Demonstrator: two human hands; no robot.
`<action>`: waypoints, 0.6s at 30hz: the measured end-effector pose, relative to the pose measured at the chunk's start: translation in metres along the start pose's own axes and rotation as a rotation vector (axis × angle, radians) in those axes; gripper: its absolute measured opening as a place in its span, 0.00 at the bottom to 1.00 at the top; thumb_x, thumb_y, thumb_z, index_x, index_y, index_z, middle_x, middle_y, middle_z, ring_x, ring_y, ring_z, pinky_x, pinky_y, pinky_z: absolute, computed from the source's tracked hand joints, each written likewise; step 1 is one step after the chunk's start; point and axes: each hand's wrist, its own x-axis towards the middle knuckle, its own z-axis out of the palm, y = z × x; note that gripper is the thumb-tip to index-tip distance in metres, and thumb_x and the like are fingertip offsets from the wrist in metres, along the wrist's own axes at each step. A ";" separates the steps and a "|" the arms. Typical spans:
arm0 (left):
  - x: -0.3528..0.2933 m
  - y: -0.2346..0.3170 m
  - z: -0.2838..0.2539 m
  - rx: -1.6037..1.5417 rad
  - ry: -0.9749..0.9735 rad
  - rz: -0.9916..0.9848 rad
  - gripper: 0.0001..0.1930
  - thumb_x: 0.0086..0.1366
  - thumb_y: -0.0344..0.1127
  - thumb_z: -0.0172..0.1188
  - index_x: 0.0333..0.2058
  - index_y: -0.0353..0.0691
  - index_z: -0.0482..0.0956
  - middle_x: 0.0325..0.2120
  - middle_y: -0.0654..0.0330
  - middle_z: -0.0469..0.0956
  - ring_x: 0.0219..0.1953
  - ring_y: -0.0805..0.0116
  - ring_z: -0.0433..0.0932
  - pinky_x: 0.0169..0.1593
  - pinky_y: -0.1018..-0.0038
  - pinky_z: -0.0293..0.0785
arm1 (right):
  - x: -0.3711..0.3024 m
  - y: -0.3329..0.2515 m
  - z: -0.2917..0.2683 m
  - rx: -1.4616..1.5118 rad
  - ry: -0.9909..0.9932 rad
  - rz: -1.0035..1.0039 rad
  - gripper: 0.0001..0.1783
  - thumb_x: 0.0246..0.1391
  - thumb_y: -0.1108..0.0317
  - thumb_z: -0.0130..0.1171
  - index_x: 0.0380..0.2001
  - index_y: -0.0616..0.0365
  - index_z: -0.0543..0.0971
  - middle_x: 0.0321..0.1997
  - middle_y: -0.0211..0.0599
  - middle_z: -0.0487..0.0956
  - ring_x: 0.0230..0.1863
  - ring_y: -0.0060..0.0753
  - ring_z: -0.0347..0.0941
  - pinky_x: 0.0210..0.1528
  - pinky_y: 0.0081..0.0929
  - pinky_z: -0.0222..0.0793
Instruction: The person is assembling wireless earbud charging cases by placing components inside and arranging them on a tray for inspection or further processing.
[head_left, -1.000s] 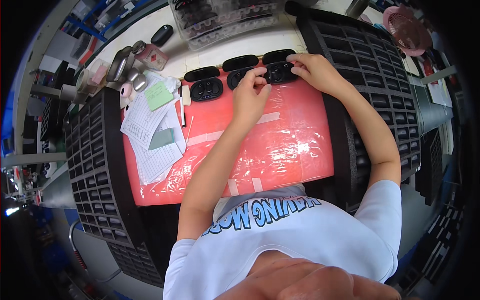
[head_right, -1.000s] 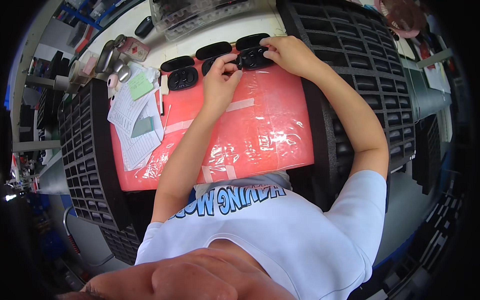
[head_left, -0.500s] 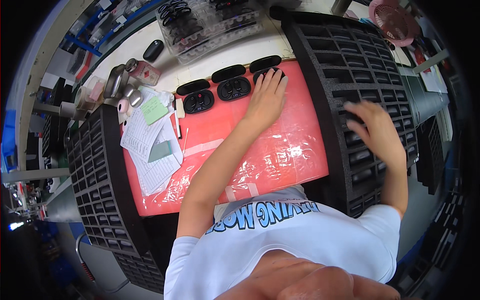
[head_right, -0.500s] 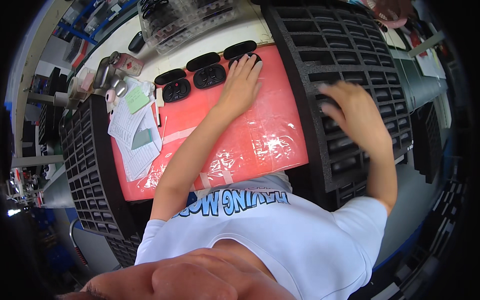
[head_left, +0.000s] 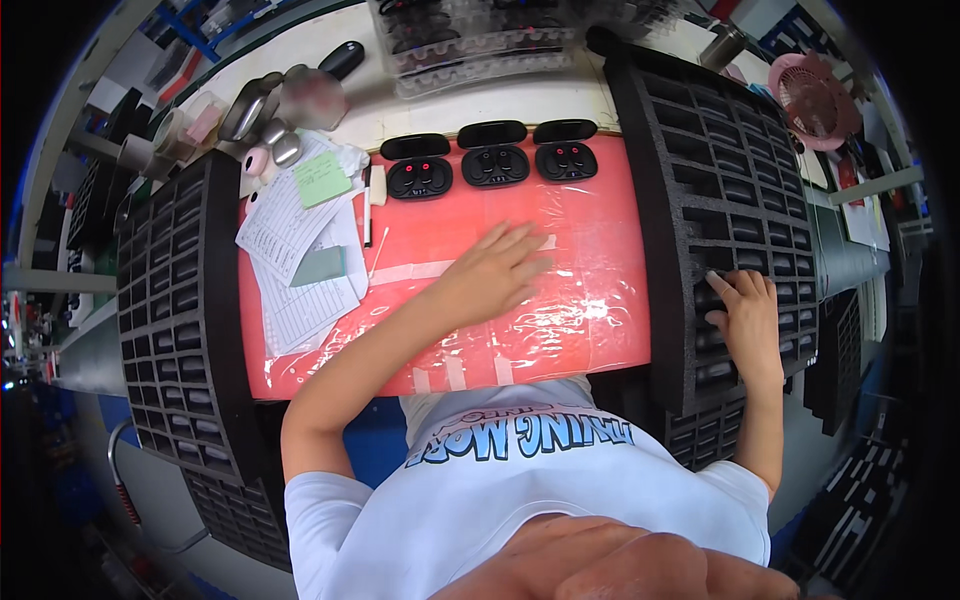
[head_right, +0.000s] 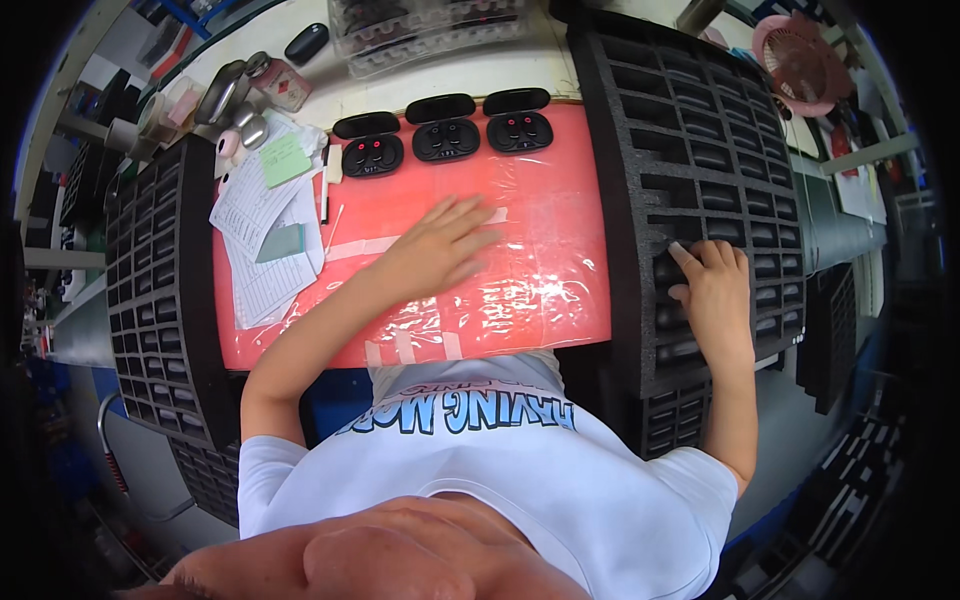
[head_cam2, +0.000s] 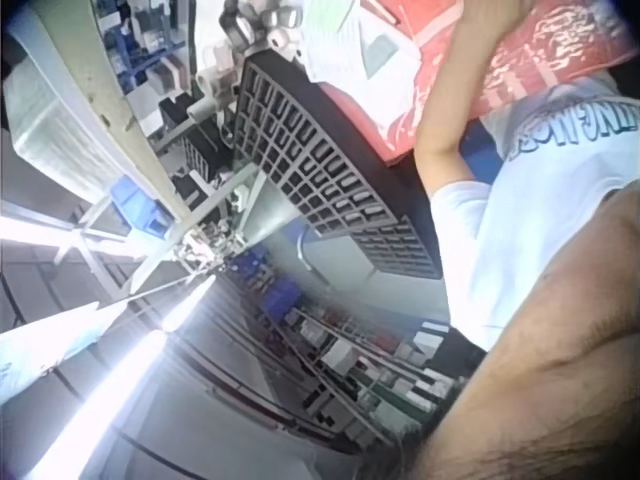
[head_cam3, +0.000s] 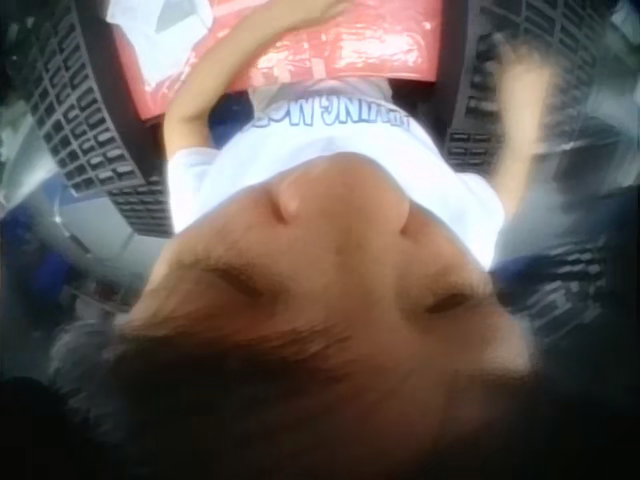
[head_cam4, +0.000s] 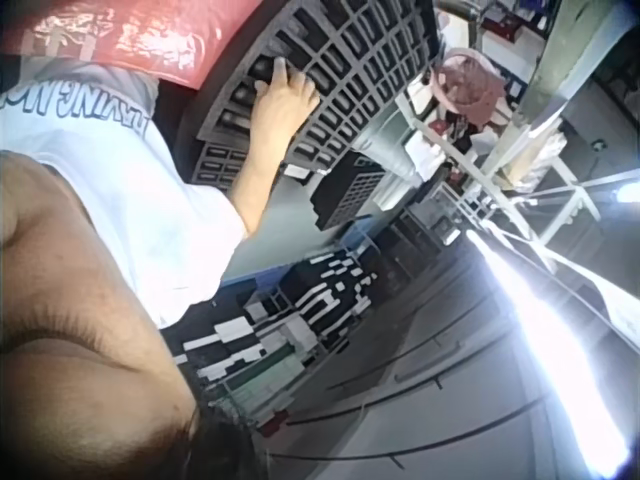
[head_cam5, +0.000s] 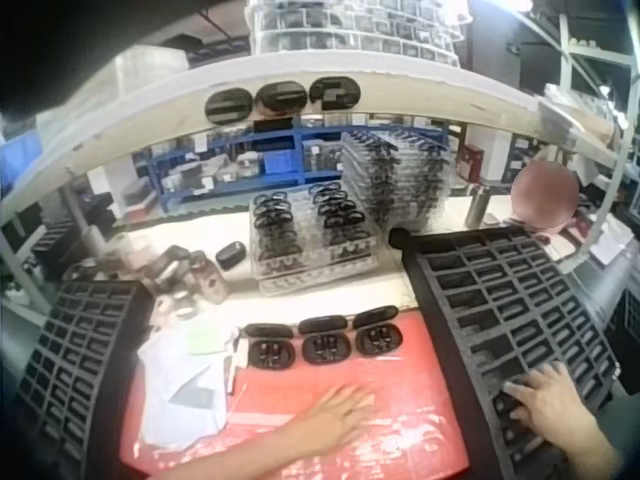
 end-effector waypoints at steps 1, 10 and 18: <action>-0.014 0.001 -0.005 -0.015 -0.033 0.007 0.24 0.60 0.39 0.61 0.55 0.41 0.72 0.63 0.48 0.62 0.67 0.46 0.57 0.68 0.51 0.53 | 0.003 0.004 0.000 0.007 -0.031 -0.011 0.30 0.31 0.74 0.70 0.46 0.57 0.80 0.39 0.37 0.76 0.46 0.42 0.70 0.53 0.37 0.63; -0.046 -0.001 -0.016 -0.030 0.035 -0.163 0.26 0.60 0.42 0.62 0.56 0.41 0.71 0.65 0.48 0.59 0.69 0.47 0.52 0.70 0.51 0.47 | 0.055 0.001 -0.061 0.593 -0.180 -0.048 0.22 0.45 0.74 0.59 0.47 0.64 0.71 0.44 0.42 0.75 0.48 0.34 0.74 0.55 0.29 0.66; -0.050 -0.018 -0.032 -0.607 0.122 -0.344 0.39 0.59 0.43 0.66 0.64 0.38 0.58 0.63 0.46 0.61 0.65 0.52 0.61 0.68 0.55 0.55 | 0.180 -0.138 0.014 1.303 -0.594 -0.302 0.22 0.65 0.65 0.50 0.60 0.58 0.64 0.56 0.34 0.70 0.58 0.25 0.66 0.61 0.26 0.61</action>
